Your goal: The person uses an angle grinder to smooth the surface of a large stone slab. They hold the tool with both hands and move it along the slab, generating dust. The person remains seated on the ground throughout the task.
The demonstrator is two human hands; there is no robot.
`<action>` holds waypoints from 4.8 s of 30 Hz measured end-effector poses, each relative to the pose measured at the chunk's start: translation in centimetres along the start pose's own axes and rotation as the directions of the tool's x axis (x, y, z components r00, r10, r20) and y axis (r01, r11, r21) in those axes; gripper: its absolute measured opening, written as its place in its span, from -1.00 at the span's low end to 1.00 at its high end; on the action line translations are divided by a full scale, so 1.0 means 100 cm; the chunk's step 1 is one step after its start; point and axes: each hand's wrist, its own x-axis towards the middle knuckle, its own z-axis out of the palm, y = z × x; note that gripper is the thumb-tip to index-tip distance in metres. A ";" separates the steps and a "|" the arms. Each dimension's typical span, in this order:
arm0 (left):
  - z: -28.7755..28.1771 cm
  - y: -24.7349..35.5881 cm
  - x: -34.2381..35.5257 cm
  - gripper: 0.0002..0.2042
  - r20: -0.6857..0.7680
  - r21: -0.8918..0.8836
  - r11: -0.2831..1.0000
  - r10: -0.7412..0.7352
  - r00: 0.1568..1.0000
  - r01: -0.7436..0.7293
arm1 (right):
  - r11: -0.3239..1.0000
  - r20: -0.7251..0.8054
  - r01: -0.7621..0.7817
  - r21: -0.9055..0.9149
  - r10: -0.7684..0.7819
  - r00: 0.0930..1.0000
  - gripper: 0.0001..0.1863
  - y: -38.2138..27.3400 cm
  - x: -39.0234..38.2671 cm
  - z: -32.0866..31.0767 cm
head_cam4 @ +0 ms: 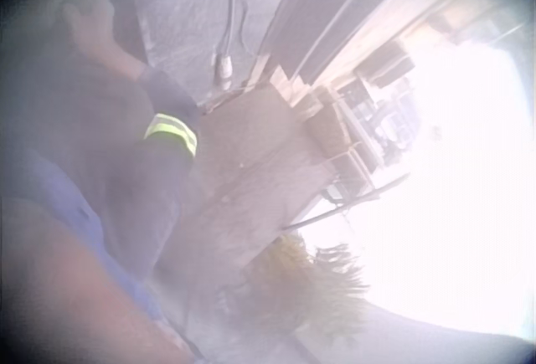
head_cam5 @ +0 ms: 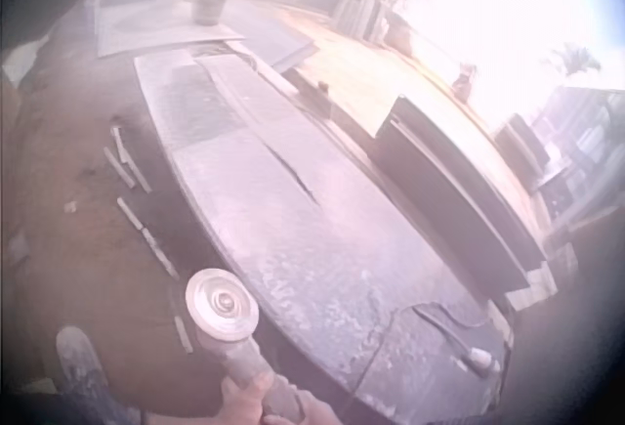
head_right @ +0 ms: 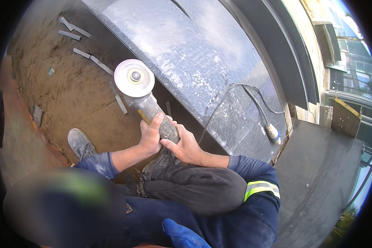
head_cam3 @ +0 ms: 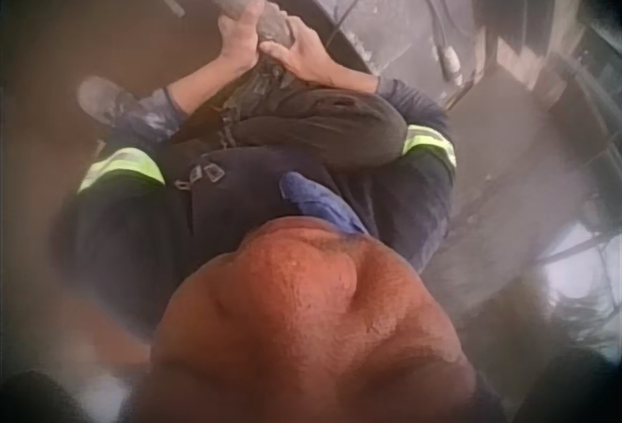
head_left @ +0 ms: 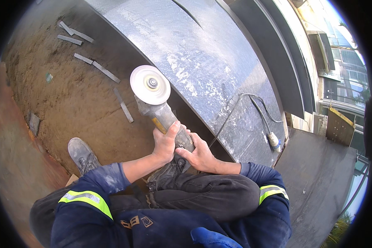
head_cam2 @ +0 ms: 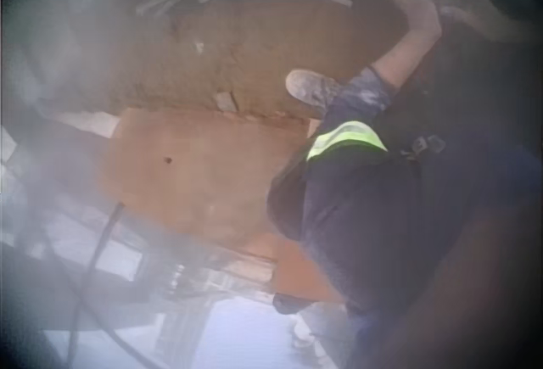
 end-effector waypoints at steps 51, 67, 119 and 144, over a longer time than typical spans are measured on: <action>-0.010 0.026 0.030 -0.51 -0.009 0.120 0.992 -0.026 1.000 0.027 | 0.981 -0.112 0.172 0.084 -0.162 0.980 -0.41 -0.002 0.035 0.013; 0.001 -0.001 0.013 -0.54 -0.016 0.051 0.999 0.002 1.000 -0.001 | 0.991 -0.064 0.117 0.064 -0.113 0.992 -0.35 0.011 0.012 -0.001; -0.001 -0.012 -0.005 -0.77 0.053 0.058 0.998 0.013 0.999 -0.016 | 0.996 -0.013 0.084 0.034 -0.084 0.996 -0.28 0.020 -0.010 -0.001; 0.003 0.024 0.032 -0.61 -0.015 0.028 0.999 -0.021 1.000 0.021 | 0.989 -0.095 0.139 0.051 -0.133 0.986 -0.39 -0.008 0.036 0.000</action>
